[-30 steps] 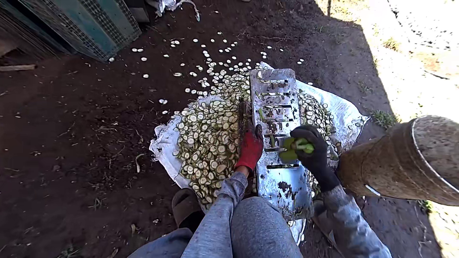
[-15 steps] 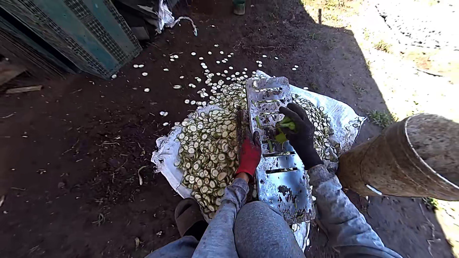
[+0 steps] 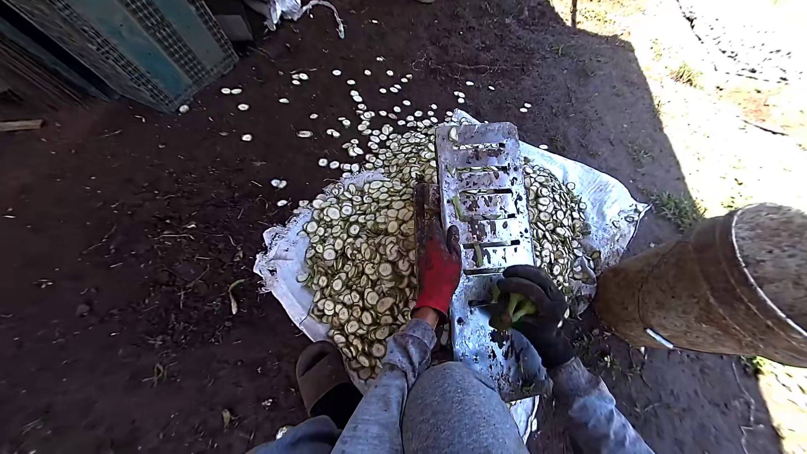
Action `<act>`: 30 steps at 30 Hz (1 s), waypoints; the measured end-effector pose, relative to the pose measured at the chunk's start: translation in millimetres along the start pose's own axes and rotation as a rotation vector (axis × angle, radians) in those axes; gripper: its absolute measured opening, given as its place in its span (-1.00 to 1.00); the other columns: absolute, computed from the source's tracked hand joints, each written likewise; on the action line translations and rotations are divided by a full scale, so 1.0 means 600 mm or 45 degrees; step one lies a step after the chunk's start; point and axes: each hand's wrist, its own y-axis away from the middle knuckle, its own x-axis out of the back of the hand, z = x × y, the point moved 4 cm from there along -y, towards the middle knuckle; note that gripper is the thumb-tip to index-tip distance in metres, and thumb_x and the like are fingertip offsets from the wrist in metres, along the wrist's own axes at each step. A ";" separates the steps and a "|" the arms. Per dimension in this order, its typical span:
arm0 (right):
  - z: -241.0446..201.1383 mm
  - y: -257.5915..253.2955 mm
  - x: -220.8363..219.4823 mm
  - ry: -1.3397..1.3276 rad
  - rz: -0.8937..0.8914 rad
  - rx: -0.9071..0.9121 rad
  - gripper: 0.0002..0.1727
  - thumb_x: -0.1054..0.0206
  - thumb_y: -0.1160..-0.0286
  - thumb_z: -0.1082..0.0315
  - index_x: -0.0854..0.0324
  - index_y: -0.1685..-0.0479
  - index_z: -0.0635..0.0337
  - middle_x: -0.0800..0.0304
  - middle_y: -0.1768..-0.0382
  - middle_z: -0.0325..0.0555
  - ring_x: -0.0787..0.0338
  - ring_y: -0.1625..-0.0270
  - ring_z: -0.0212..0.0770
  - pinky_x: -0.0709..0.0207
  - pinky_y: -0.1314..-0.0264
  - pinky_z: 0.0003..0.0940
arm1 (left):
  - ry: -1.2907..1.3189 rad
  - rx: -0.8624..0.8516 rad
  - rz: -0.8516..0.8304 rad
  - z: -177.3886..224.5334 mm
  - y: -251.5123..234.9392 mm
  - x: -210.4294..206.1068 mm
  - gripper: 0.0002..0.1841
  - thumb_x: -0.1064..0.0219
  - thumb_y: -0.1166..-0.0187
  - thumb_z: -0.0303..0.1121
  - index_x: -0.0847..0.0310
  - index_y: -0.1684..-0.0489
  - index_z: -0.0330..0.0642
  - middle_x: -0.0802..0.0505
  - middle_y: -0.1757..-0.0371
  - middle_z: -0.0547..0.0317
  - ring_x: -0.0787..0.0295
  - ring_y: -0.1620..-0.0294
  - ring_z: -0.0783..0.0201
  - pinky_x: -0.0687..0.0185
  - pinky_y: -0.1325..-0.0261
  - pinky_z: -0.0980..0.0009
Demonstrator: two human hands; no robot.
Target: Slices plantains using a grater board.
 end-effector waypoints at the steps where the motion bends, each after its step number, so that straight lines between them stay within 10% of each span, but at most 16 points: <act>1: 0.041 -0.040 -0.022 0.041 0.011 0.064 -0.69 -0.49 -0.39 0.05 -0.78 0.08 0.05 -0.86 0.02 -0.05 -0.82 -0.14 -0.18 -0.69 -0.24 -0.31 | 0.009 0.000 -0.011 -0.001 -0.001 0.000 -0.34 0.07 -0.90 -0.01 0.01 -0.90 -0.16 -0.61 -0.57 -0.29 -0.63 -0.51 -0.20 -0.48 -0.53 -0.19; 8: 0.161 -0.203 -0.103 0.257 -0.015 0.011 -0.54 -0.62 0.09 0.51 -0.79 0.02 0.18 -0.80 -0.12 0.15 -0.78 -0.24 0.15 -0.67 -0.23 -0.01 | 0.035 0.067 -0.115 -0.002 0.012 0.017 -0.31 0.03 -0.87 0.05 0.08 -0.93 0.00 -0.65 -0.52 -0.30 -0.65 -0.45 -0.26 -0.52 -0.43 -0.27; 15: -0.036 0.061 0.030 0.043 -0.096 -0.044 -0.60 -0.29 -0.60 -0.19 -0.66 -0.08 -0.13 -0.77 -0.11 -0.22 -0.71 -0.33 -0.26 -0.57 -0.46 -0.34 | 0.033 0.031 0.012 0.000 0.000 0.001 -0.32 0.05 -0.88 0.02 0.05 -0.91 -0.10 -0.65 -0.50 -0.31 -0.69 -0.41 -0.26 -0.55 -0.40 -0.27; 20: 0.147 -0.150 -0.076 0.247 -0.138 0.171 -0.62 -0.63 -0.13 0.22 -0.80 0.05 0.18 -0.86 0.02 0.16 -0.81 -0.11 0.14 -0.63 -0.20 -0.02 | 0.092 0.047 -0.038 -0.002 0.002 -0.001 -0.33 0.01 -0.88 0.00 0.03 -0.91 -0.09 -0.65 -0.51 -0.28 -0.68 -0.43 -0.22 -0.53 -0.44 -0.23; 24: 0.218 -0.269 -0.135 0.445 -0.286 -0.089 -0.48 -0.72 0.07 0.40 -0.79 -0.06 0.09 -0.78 -0.15 0.16 -0.69 -0.31 0.27 -0.53 -0.34 0.18 | 0.087 0.051 -0.051 -0.001 -0.007 0.010 -0.34 0.02 -0.89 -0.01 -0.01 -0.90 -0.11 -0.69 -0.47 -0.28 -0.69 -0.43 -0.19 -0.52 -0.47 -0.18; 28: 0.079 -0.092 -0.075 0.176 -0.191 -0.005 -0.57 -0.64 0.03 0.22 -0.81 0.05 0.07 -0.81 -0.08 0.05 -0.73 -0.25 0.11 -0.61 -0.31 0.08 | 0.067 0.055 -0.063 -0.006 -0.001 0.005 -0.33 0.04 -0.87 0.05 -0.01 -0.90 -0.06 -0.69 -0.47 -0.25 -0.69 -0.41 -0.21 -0.55 -0.42 -0.24; 30: -0.017 0.033 -0.030 0.116 -0.184 -0.028 -0.69 -0.44 -0.44 -0.06 -0.74 -0.01 -0.14 -0.81 -0.11 -0.14 -0.72 -0.33 -0.08 -0.59 -0.43 -0.10 | 0.057 0.029 -0.032 -0.005 -0.001 0.002 -0.33 0.05 -0.88 0.03 0.00 -0.90 -0.08 -0.68 -0.49 -0.25 -0.69 -0.43 -0.20 -0.55 -0.43 -0.24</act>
